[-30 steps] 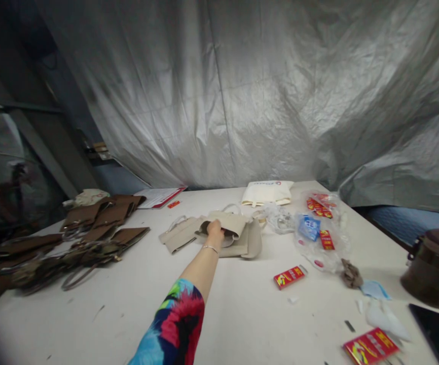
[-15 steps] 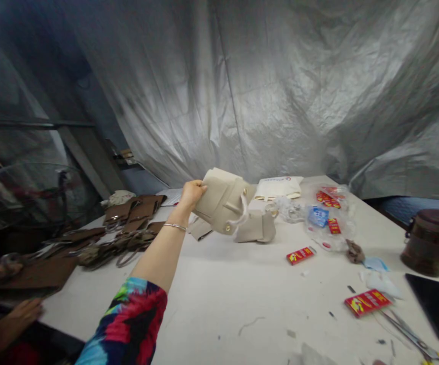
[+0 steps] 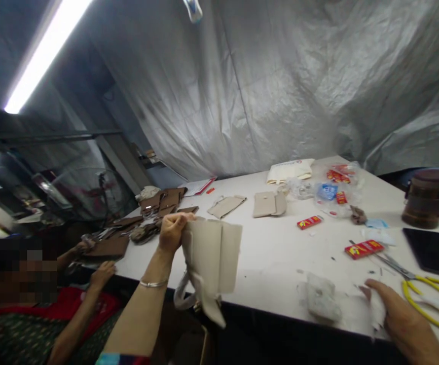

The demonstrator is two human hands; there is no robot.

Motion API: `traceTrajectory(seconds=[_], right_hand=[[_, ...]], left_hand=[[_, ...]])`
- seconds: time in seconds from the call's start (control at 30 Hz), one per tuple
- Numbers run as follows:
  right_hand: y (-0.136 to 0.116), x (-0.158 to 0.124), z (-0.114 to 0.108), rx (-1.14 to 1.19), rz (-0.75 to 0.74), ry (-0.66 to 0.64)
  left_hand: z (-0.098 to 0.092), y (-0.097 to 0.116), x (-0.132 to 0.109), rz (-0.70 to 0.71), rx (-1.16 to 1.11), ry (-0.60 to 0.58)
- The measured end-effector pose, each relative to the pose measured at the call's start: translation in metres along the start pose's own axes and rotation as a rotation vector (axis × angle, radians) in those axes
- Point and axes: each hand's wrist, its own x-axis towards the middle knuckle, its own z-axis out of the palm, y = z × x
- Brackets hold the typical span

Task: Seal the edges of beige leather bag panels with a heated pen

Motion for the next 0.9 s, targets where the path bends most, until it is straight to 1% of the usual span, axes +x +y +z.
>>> traceTrajectory(seconds=[0.07,0.1,0.13,0.17,0.2,0.23,0.27,0.33,0.37,0.4,0.43,0.5,0.57,0.73,0.9], right_hand=[[-0.022,0.002,-0.011,0.041,0.13,0.059],[-0.038,0.004,-0.016,0.055,0.178,0.068],[-0.057,0.005,-0.021,0.073,0.225,0.122],[-0.078,0.006,-0.026,0.156,0.242,0.113],[-0.101,0.005,-0.03,0.315,0.247,0.096],[-0.125,0.004,-0.033,0.448,0.284,0.172],[-0.149,0.001,-0.036,0.563,0.287,0.14],[-0.192,-0.01,-0.044,0.755,0.295,-0.008],[-0.21,-0.017,-0.048,0.83,0.258,-0.103],[-0.226,-0.025,-0.053,0.87,0.211,-0.22],[-0.238,-0.032,-0.058,0.883,0.173,-0.306],[-0.253,-0.046,-0.066,0.811,0.128,-0.426],[-0.258,-0.054,-0.073,0.712,0.116,-0.482],[-0.252,-0.058,-0.084,0.569,0.088,-0.484],[-0.248,-0.055,-0.093,0.504,0.124,-0.46]], left_hand=[[-0.01,0.013,-0.038,0.043,-0.125,-0.076],[-0.011,0.019,-0.055,0.088,-0.226,-0.134],[-0.011,0.026,-0.071,0.147,-0.348,-0.197],[-0.007,0.033,-0.087,0.208,-0.479,-0.266],[-0.002,0.04,-0.101,0.266,-0.604,-0.338],[0.005,0.047,-0.115,0.312,-0.712,-0.403],[0.013,0.054,-0.128,0.338,-0.791,-0.45],[0.031,0.067,-0.151,0.344,-0.888,-0.485],[0.041,0.073,-0.161,0.33,-0.906,-0.468],[0.05,0.08,-0.17,0.307,-0.906,-0.433],[0.058,0.086,-0.177,0.276,-0.886,-0.394],[0.074,0.096,-0.188,0.214,-0.836,-0.344],[0.087,0.103,-0.193,0.177,-0.825,-0.357],[0.115,0.11,-0.19,0.175,-0.797,-0.504],[0.13,0.115,-0.187,0.16,-0.83,-0.584]])
